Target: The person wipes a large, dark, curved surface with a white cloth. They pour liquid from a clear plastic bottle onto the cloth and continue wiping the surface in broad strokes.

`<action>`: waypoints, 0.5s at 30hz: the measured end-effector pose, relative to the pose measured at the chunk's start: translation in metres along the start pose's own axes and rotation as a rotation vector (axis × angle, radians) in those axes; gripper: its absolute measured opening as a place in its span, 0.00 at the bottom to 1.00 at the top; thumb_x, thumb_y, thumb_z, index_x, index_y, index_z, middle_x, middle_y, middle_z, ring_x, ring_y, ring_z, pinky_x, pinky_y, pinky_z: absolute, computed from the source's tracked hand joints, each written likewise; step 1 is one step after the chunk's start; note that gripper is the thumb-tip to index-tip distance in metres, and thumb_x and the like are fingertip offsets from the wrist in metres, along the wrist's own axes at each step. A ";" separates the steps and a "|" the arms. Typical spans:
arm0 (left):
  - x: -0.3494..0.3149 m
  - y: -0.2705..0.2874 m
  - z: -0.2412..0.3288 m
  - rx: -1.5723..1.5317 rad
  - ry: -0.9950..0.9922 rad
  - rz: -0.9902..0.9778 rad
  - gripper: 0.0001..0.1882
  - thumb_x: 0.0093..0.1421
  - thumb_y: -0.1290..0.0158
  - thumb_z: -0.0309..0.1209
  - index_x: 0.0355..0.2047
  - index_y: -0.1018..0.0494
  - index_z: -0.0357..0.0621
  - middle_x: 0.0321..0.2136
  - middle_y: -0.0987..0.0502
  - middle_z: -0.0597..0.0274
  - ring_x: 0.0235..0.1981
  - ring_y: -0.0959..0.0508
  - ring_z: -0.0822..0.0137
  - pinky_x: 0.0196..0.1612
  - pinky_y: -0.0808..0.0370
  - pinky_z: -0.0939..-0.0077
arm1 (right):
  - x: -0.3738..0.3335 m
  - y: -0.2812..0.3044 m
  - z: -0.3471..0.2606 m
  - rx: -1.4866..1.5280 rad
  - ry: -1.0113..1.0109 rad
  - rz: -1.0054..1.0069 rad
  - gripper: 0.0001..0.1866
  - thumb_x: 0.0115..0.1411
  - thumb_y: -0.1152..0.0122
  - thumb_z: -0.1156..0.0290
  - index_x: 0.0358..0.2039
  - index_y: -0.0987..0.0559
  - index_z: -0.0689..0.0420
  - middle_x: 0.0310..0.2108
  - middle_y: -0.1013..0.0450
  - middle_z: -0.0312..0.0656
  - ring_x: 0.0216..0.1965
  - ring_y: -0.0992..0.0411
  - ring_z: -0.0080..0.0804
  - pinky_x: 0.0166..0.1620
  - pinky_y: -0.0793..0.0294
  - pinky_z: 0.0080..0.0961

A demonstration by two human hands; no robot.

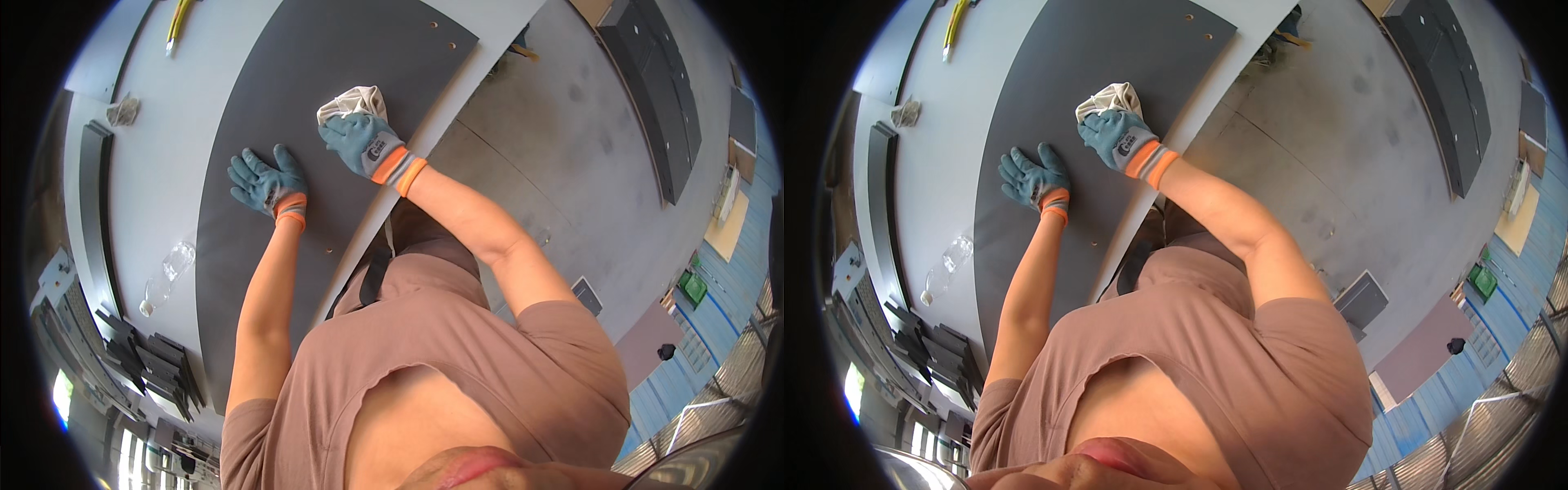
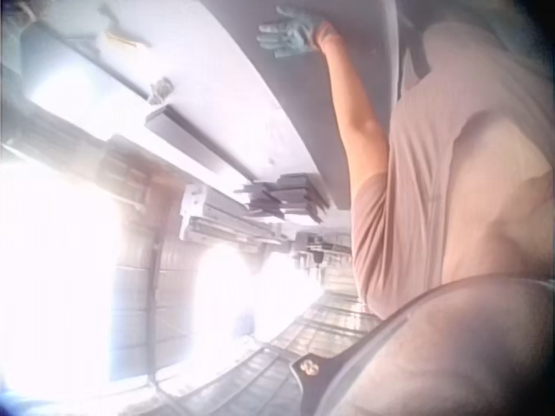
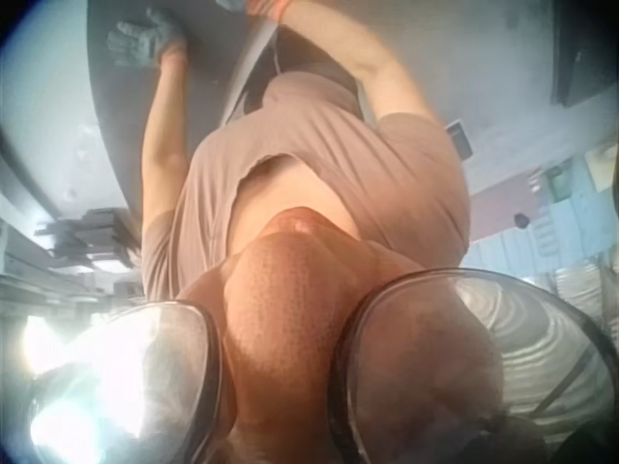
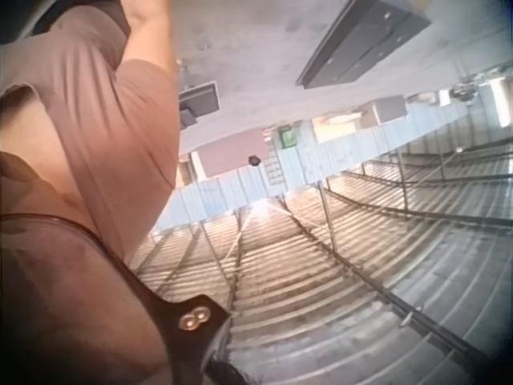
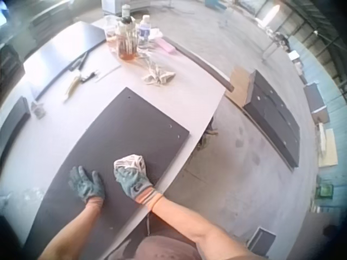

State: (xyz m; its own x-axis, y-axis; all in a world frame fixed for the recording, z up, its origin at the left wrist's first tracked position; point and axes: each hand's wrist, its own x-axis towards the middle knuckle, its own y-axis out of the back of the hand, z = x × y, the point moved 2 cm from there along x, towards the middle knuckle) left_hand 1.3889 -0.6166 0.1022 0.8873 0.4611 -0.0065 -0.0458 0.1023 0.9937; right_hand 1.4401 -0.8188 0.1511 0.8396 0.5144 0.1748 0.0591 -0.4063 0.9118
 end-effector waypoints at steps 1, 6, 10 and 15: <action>0.002 0.001 0.004 -0.005 -0.008 0.006 0.44 0.70 0.61 0.64 0.73 0.40 0.43 0.76 0.46 0.51 0.78 0.52 0.50 0.76 0.61 0.43 | -0.012 -0.023 0.010 0.031 -0.064 -0.017 0.16 0.62 0.39 0.56 0.47 0.21 0.47 0.43 0.20 0.37 0.41 0.20 0.39 0.51 0.27 0.56; 0.000 0.002 0.003 -0.003 -0.007 0.010 0.44 0.69 0.60 0.64 0.73 0.40 0.44 0.75 0.45 0.50 0.78 0.51 0.50 0.76 0.61 0.43 | -0.011 0.010 0.036 -0.279 0.079 0.038 0.34 0.59 0.37 0.40 0.62 0.22 0.41 0.63 0.27 0.32 0.67 0.36 0.34 0.67 0.39 0.49; 0.000 0.001 0.003 -0.005 -0.005 0.003 0.44 0.69 0.60 0.64 0.73 0.41 0.44 0.76 0.46 0.49 0.78 0.52 0.50 0.77 0.63 0.44 | -0.012 0.023 0.062 -0.370 0.135 0.108 0.33 0.58 0.38 0.39 0.62 0.22 0.34 0.68 0.32 0.30 0.72 0.44 0.38 0.69 0.48 0.61; -0.001 0.008 0.001 -0.062 0.004 0.007 0.45 0.68 0.59 0.64 0.73 0.40 0.42 0.75 0.45 0.48 0.78 0.52 0.49 0.76 0.63 0.43 | 0.004 0.013 0.069 -0.340 0.191 0.018 0.27 0.60 0.39 0.47 0.59 0.22 0.36 0.67 0.34 0.34 0.69 0.41 0.40 0.65 0.46 0.63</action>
State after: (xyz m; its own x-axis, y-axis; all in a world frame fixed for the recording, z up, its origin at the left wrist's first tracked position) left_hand 1.3881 -0.6175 0.1103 0.8851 0.4654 -0.0004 -0.0801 0.1532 0.9849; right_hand 1.4816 -0.8744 0.1376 0.7210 0.6539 0.2292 -0.1643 -0.1599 0.9734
